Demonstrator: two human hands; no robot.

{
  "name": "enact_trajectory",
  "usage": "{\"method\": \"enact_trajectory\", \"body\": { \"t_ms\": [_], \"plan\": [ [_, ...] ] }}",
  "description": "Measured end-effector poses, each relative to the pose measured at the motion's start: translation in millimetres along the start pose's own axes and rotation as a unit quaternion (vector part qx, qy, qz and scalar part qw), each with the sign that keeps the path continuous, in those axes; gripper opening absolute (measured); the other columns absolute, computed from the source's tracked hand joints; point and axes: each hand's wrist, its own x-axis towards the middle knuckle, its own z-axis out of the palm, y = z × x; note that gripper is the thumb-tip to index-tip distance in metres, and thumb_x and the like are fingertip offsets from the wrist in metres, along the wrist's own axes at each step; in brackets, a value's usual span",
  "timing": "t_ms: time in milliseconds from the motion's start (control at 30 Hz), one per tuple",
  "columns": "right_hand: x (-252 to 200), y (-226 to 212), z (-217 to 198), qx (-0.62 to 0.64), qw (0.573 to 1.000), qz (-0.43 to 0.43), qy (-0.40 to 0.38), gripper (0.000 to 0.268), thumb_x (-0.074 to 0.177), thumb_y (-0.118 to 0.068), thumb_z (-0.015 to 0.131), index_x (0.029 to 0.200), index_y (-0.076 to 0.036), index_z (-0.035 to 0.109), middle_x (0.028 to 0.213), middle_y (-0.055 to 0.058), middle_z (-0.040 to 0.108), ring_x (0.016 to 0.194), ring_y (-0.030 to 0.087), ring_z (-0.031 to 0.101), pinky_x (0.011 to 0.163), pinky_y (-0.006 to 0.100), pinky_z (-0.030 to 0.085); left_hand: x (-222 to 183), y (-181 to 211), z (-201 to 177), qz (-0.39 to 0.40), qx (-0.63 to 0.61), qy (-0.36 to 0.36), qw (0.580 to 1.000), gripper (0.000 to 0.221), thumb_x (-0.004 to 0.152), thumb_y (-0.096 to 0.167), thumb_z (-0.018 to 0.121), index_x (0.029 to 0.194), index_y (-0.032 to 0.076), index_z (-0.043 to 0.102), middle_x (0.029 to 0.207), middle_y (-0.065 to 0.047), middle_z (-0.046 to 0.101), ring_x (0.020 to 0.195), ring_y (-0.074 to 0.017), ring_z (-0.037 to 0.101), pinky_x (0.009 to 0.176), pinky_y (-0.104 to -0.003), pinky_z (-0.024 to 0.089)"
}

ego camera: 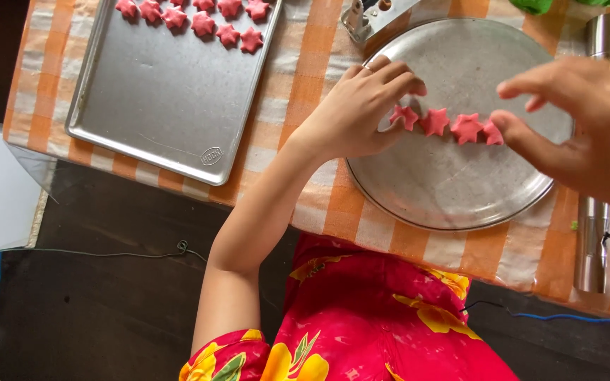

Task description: Rolling out pink dough on a metal plate using a rolling pin and then using a star-shaped cutter to create small dough stars.

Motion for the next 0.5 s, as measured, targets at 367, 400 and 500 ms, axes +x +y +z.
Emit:
{"method": "enact_trajectory", "body": {
  "t_ms": [367, 400, 500],
  "plan": [
    [55, -8, 1, -0.008, 0.999, 0.022, -0.03, 0.021, 0.112, -0.024, 0.073, 0.124, -0.008, 0.077, 0.11, 0.006, 0.077, 0.096, 0.019, 0.072, 0.081, 0.037, 0.053, 1, -2, 4, -0.007, -0.026, 0.005, 1.0, 0.004, 0.096, 0.022, 0.063, 0.097, 0.018, 0.064, 0.108, -0.001, 0.056, 0.098, -0.0254, 0.053, 0.079, -0.042, 0.044],
    [54, -4, 5, -0.063, 0.995, 0.043, -0.065, 0.024, 0.111, -0.037, 0.069, 0.123, -0.017, 0.078, 0.103, -0.003, 0.077, 0.094, 0.016, 0.071, 0.073, 0.035, 0.052, 0, 0, 3, -0.007, -0.03, 0.006, 1.0, 0.005, 0.096, 0.022, 0.062, 0.097, 0.018, 0.06, 0.107, -0.002, 0.054, 0.095, -0.0263, 0.051, 0.076, -0.043, 0.043],
    [50, 7, 19, -0.106, 0.99, 0.049, -0.082, 0.028, 0.11, -0.047, 0.066, 0.121, -0.024, 0.078, 0.106, -0.008, 0.078, 0.084, 0.017, 0.072, 0.067, 0.036, 0.051, 1, 2, -3, -0.026, -0.06, -0.02, 0.998, 0.008, 0.098, 0.024, 0.061, 0.098, 0.017, 0.059, 0.099, 0.001, 0.061, 0.099, -0.0239, 0.052, 0.076, -0.042, 0.043]
  ]
}}
